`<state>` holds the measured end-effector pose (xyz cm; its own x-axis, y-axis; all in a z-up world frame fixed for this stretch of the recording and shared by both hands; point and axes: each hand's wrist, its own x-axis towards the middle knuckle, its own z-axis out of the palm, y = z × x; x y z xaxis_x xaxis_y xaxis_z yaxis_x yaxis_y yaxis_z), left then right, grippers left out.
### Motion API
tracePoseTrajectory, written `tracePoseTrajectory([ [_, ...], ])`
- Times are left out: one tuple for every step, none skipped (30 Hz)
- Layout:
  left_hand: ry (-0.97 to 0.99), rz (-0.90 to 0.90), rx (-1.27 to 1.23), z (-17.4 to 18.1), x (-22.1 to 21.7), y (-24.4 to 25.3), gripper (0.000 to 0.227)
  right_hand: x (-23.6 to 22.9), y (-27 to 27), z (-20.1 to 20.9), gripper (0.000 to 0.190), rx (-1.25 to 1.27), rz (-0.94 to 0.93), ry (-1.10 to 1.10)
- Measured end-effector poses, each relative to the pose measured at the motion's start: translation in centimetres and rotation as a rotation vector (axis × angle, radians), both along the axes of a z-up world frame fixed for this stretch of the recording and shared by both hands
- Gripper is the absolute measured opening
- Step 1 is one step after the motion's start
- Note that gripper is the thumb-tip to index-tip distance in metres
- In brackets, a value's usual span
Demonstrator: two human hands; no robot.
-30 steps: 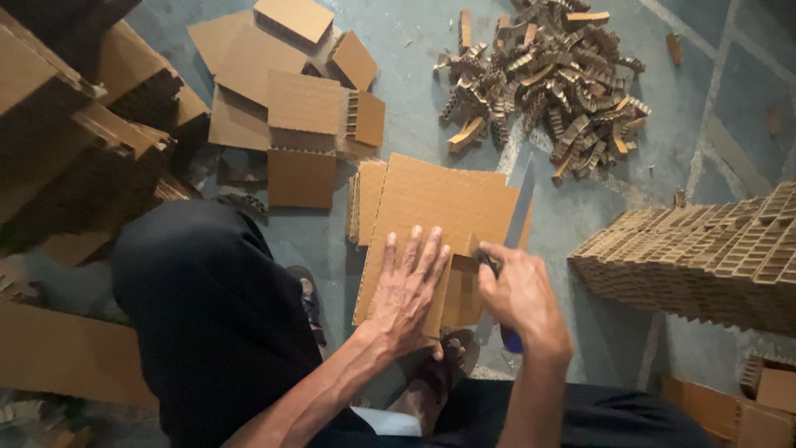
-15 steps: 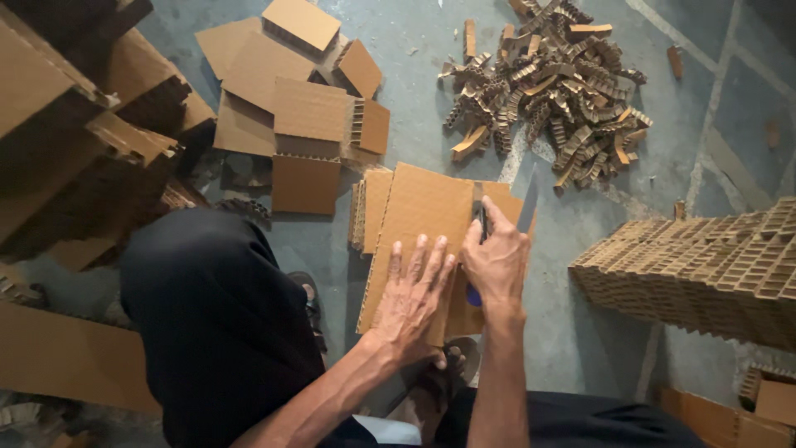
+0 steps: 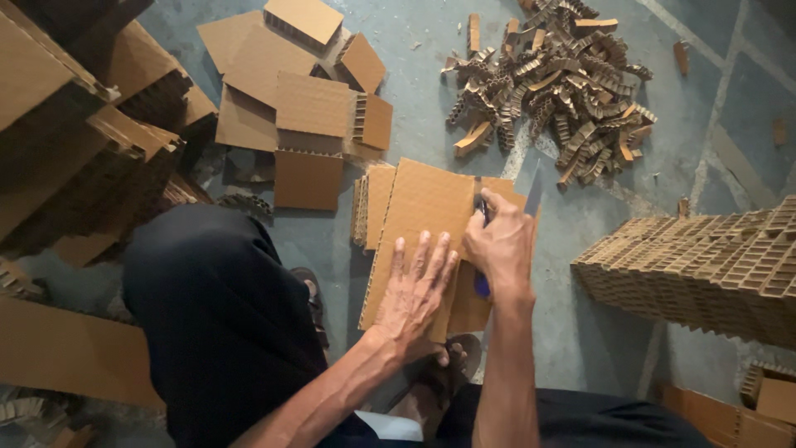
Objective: The person sits on the floor and uses a utility knife and a metal ruler to cut rectangular pieces of corrugated cardboard. They repeatedly score and snap the cardboard, separating the cut sections and stacking them nearby.
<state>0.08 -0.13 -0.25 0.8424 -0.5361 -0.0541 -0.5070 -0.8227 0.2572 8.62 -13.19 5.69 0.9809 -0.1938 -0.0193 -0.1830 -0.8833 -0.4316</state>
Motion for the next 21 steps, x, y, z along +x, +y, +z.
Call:
tracePoseTrajectory([
  [-0.244, 0.08, 0.008, -0.2, 0.1, -0.1, 0.142, 0.4, 0.0, 0.4, 0.044, -0.022, 0.023, 0.01],
  [-0.483, 0.168, 0.018, -0.3, 0.0, 0.0, 0.136, 0.7, 0.1, 0.7, 0.043, -0.042, 0.05, 0.024],
  [-0.234, 0.088, -0.002, -0.3, 0.0, 0.0, 0.142, 0.9, 0.3, 1.0, 0.042, -0.015, -0.001, 0.126],
  [0.017, 0.007, -0.024, -0.2, -0.1, 0.2, 0.149, 0.9, 0.4, 1.4, 0.042, 0.011, -0.056, 0.228],
  [0.27, -0.069, -0.045, -0.1, -0.2, 0.3, 0.156, 0.8, 0.6, 1.8, 0.042, 0.037, -0.111, 0.33],
  [0.258, -0.065, -0.06, 0.2, -0.2, 0.4, 0.154, 0.5, 0.7, 2.1, 0.041, 0.031, -0.111, 0.363],
  [0.247, -0.061, -0.075, 0.4, -0.2, 0.5, 0.153, 0.1, 0.9, 2.4, 0.039, 0.026, -0.11, 0.396],
  [0.236, -0.054, -0.088, 0.7, -0.2, 0.6, 0.152, -0.4, 1.0, 2.6, 0.039, 0.023, -0.107, 0.431],
  [0.237, -0.052, -0.08, 0.9, -0.1, 0.7, 0.152, -1.1, 1.1, 2.7, 0.038, 0.026, -0.074, 0.371],
  [0.238, -0.053, -0.073, 1.2, 0.0, 0.6, 0.152, -2.0, 1.2, 2.7, 0.038, 0.027, -0.044, 0.311],
  [0.239, -0.054, -0.066, 1.3, 0.1, 0.6, 0.152, -2.7, 1.1, 2.7, 0.039, 0.028, -0.013, 0.251],
  [0.236, -0.052, -0.07, 1.4, 0.2, 0.6, 0.152, -3.4, 1.0, 2.5, 0.04, 0.034, -0.04, 0.28],
  [0.233, -0.049, -0.074, 1.3, 0.2, 0.5, 0.152, -4.1, 0.9, 2.4, 0.04, 0.04, -0.067, 0.308],
  [0.232, -0.049, -0.076, 1.3, 0.1, 0.5, 0.152, -4.8, 0.8, 2.3, 0.041, 0.047, -0.097, 0.339],
  [0.235, -0.055, -0.076, 1.3, -0.1, 0.5, 0.152, -5.5, 0.8, 2.3, 0.041, 0.028, -0.052, 0.297],
  [0.234, -0.056, -0.074, 1.2, -0.1, 0.6, 0.152, -5.8, 0.8, 2.4, 0.042, 0.009, -0.004, 0.253],
  [0.234, -0.057, -0.072, 1.2, -0.1, 0.7, 0.152, -6.2, 1.0, 2.8, 0.042, -0.009, 0.045, 0.208],
  [0.227, -0.058, -0.064, 1.2, 0.0, 0.6, 0.153, -6.6, 1.2, 3.3, 0.041, -0.013, 0.037, 0.227],
  [0.219, -0.059, -0.056, 1.3, 0.0, 0.6, 0.155, -7.2, 1.5, 4.1, 0.041, -0.017, 0.03, 0.247],
  [0.218, -0.054, -0.047, 1.4, 0.0, 0.6, 0.156, -7.7, 1.7, 4.8, 0.04, -0.02, 0.028, 0.272],
  [0.222, -0.056, -0.042, 1.5, 0.0, 0.6, 0.156, -8.0, 1.8, 5.6, 0.041, 0.037, -0.023, 0.289],
])
